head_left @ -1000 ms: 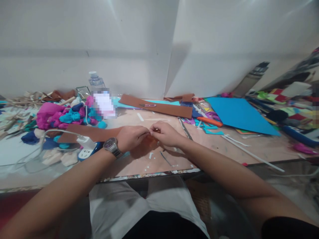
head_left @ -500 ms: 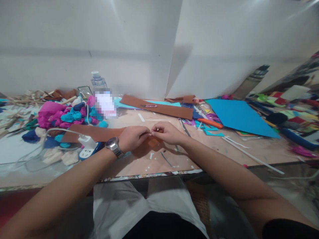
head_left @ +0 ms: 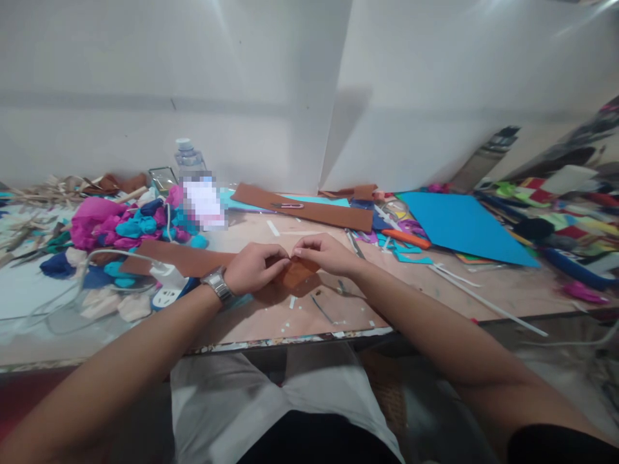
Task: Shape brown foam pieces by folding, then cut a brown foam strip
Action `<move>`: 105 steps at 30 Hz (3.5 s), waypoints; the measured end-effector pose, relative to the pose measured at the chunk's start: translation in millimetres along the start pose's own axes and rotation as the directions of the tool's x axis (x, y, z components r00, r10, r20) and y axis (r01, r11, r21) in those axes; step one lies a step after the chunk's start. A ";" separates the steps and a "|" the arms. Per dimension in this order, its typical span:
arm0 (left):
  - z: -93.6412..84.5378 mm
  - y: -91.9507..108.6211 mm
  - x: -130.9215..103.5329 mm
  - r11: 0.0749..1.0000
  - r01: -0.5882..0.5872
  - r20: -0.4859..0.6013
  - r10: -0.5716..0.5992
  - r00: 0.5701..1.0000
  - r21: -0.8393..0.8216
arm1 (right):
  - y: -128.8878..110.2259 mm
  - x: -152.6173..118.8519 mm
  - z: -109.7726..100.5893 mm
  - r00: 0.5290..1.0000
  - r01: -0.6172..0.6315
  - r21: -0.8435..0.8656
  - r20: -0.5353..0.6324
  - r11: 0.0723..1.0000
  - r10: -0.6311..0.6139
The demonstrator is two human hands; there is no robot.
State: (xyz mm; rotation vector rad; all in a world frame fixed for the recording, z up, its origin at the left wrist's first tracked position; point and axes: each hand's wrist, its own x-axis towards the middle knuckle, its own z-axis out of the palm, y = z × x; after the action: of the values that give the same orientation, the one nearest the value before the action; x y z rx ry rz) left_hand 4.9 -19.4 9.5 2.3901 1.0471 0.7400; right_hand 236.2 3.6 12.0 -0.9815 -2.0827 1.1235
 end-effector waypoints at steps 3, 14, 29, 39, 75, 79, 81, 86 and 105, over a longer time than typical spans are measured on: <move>3.1 -1.2 1.2 1.000 0.005 0.014 -0.005 1.000 -0.008 | -1.6 -1.6 -0.8 0.991 0.114 -0.177 -0.047 0.978 -0.124; 2.5 -1.3 0.4 0.998 0.041 0.076 -0.038 0.996 -0.051 | 5.8 -1.8 -1.7 0.980 0.189 -0.223 0.097 0.956 -0.172; -1.4 -4.3 1.4 0.987 0.051 0.187 -0.021 0.982 -0.154 | -0.1 -1.8 -6.6 0.941 -0.180 0.193 0.319 0.965 0.111; -4.7 -9.0 2.9 0.965 0.124 0.209 -0.075 0.975 -0.232 | 0.1 -0.3 -7.3 0.953 -0.286 0.380 0.207 0.880 0.221; -2.2 -8.6 2.4 0.927 0.133 0.163 -0.080 0.983 -0.350 | -4.9 0.8 -11.5 0.979 -0.180 0.148 0.120 0.972 0.163; -1.6 -8.6 2.0 0.931 0.120 0.183 -0.059 0.981 -0.344 | -7.5 -1.0 -9.9 0.964 -0.217 0.232 0.205 0.948 0.170; -1.7 -8.5 2.0 0.932 0.113 0.189 -0.049 0.981 -0.345 | -6.2 -1.5 -9.9 0.956 -0.245 0.273 0.226 0.930 0.185; -2.4 -9.1 2.9 0.930 0.098 0.157 -0.044 0.987 -0.355 | 0.9 0.4 -14.5 0.965 -0.252 0.345 0.165 0.904 0.205; -4.4 -9.8 2.9 0.919 0.117 0.139 -0.069 0.988 -0.378 | -1.8 1.4 -21.7 0.997 -0.075 0.138 0.016 0.988 0.073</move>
State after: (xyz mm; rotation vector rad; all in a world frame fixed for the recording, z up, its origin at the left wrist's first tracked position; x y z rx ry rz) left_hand -1.4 -10.3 8.2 2.0075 0.8654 0.6821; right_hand 251.2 13.7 24.2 -0.9944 -1.9608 1.2952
